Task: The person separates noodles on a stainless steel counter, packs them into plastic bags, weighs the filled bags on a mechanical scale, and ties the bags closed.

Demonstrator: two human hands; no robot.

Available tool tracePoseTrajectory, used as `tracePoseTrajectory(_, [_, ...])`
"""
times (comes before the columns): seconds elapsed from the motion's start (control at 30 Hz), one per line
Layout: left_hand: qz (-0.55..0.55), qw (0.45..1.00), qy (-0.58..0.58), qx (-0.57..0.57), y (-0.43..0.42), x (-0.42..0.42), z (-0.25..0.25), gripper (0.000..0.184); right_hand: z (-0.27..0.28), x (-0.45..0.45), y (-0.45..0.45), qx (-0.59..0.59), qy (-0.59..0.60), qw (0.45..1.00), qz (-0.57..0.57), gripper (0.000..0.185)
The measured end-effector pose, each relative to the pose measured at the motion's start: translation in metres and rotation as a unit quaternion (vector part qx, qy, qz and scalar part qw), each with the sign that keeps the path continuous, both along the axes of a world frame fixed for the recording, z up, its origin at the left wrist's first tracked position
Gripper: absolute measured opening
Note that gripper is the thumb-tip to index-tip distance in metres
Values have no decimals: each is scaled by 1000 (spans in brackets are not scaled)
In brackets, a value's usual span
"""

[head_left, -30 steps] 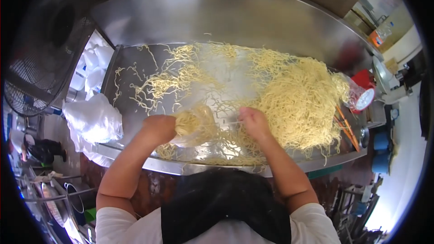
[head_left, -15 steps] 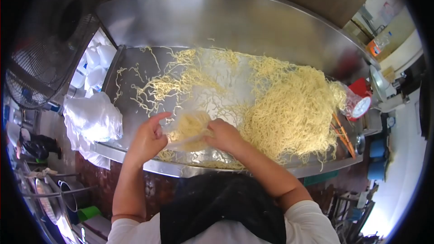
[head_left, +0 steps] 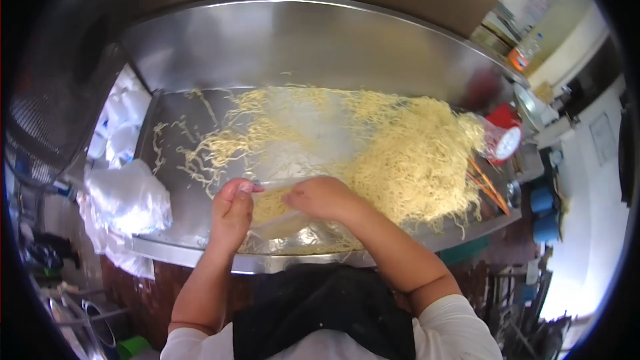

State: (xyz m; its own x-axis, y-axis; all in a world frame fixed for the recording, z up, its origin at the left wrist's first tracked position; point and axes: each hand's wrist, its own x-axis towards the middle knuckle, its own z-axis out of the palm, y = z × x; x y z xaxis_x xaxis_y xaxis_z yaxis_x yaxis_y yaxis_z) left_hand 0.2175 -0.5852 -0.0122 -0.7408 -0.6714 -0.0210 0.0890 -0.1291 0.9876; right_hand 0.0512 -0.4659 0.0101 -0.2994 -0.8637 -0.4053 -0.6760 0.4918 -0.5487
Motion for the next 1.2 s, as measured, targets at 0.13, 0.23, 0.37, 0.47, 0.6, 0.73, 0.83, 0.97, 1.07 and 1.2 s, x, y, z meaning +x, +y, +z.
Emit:
tracePoseTrajectory(0.13, [-51, 990, 21, 127, 13, -30, 18, 24, 27, 14, 49, -277, -131, 941, -141, 33])
tracePoseTrajectory(0.23, [-126, 983, 26, 128, 42, -54, 33, 24, 39, 12, 83, -421, 246, 854, -183, 47])
tracePoseTrajectory(0.37, [-214, 970, 50, 107, 91, -72, 55, 23, -33, 3, 163, -249, 102, 918, -291, 60])
tracePoseTrajectory(0.47, [-264, 962, 61, 46, 132, -85, 69, 23, -59, -7, 225, -191, -202, 879, -387, 49])
tracePoseTrajectory(0.6, [-228, 965, 74, 101, 196, -117, 74, 22, -28, -11, 304, -276, -375, 776, -425, 24])
tracePoseTrajectory(0.73, [-214, 964, 103, 123, 255, -155, 70, 21, 23, -23, 382, -359, -395, 720, -443, 3])
tracePoseTrajectory(0.83, [-196, 969, 101, 114, 304, -174, 63, 24, 45, -37, 431, -391, -405, 701, -438, 5])
tracePoseTrajectory(0.97, [-265, 962, -7, -60, 338, -197, 38, 19, 62, -67, 476, -432, -385, 714, -393, 5])
tracePoseTrajectory(1.07, [-374, 872, -133, -285, 354, -226, 35, 29, 69, -98, 503, -453, -365, 725, -369, 7])
tracePoseTrajectory(1.2, [-481, 856, -162, -97, 384, -283, 63, 38, 99, -134, 546, -496, -333, 695, -399, 12])
